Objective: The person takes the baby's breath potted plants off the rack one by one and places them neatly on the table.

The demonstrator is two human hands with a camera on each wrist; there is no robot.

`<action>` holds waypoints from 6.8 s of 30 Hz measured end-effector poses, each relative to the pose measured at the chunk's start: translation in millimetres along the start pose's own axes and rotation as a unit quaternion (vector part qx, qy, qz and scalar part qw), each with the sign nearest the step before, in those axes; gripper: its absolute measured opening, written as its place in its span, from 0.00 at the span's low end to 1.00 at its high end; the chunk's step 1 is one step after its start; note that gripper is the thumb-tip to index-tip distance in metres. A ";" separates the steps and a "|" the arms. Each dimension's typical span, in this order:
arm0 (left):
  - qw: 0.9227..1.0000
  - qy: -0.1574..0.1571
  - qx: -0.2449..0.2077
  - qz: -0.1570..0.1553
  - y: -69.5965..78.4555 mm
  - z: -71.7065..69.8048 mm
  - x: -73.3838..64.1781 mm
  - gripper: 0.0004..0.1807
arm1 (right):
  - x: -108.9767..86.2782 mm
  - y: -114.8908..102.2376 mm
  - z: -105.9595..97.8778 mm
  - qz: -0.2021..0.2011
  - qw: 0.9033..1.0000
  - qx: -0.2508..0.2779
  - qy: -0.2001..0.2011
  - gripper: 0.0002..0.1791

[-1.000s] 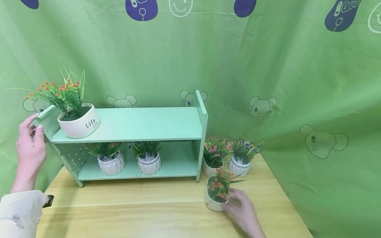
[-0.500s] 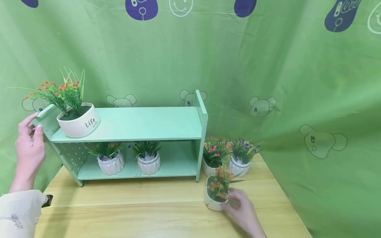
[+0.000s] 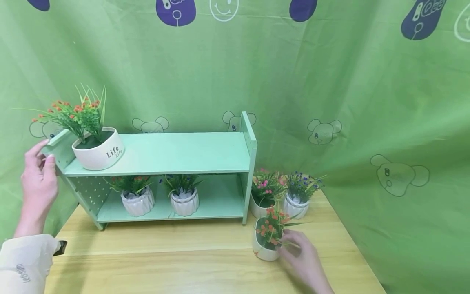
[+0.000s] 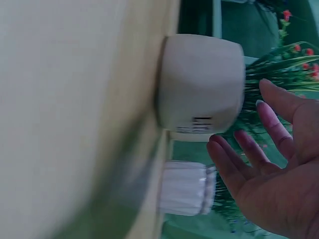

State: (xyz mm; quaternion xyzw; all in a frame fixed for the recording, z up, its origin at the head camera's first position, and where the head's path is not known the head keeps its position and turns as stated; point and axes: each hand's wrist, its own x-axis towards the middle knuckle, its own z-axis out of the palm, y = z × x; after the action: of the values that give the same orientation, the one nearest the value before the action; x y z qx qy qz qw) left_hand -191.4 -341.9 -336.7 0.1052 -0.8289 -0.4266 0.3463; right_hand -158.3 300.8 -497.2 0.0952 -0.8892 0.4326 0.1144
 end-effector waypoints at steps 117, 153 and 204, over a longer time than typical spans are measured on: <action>0.999 -0.016 0.012 -0.043 -4.6 2.0 -4.1 0.25 | 144.2 -323.9 153.6 -0.296 0.942 0.081 -0.135 0.23; 1.000 -0.018 0.016 -0.020 -1.5 -1.8 2.3 0.25 | 117.6 -220.3 13.5 -0.181 0.968 0.166 -0.060 0.24; 1.000 -0.021 0.012 -0.010 -4.8 -1.3 3.9 0.25 | 24.1 -41.4 -90.4 -0.011 0.991 0.039 0.130 0.29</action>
State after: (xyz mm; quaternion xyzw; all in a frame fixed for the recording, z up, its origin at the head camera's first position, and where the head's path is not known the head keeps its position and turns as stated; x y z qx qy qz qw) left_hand -194.0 -347.5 -338.0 0.1092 -0.8399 -0.4222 0.3232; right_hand -159.3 345.4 -405.2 0.0524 -0.8483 0.4742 0.2299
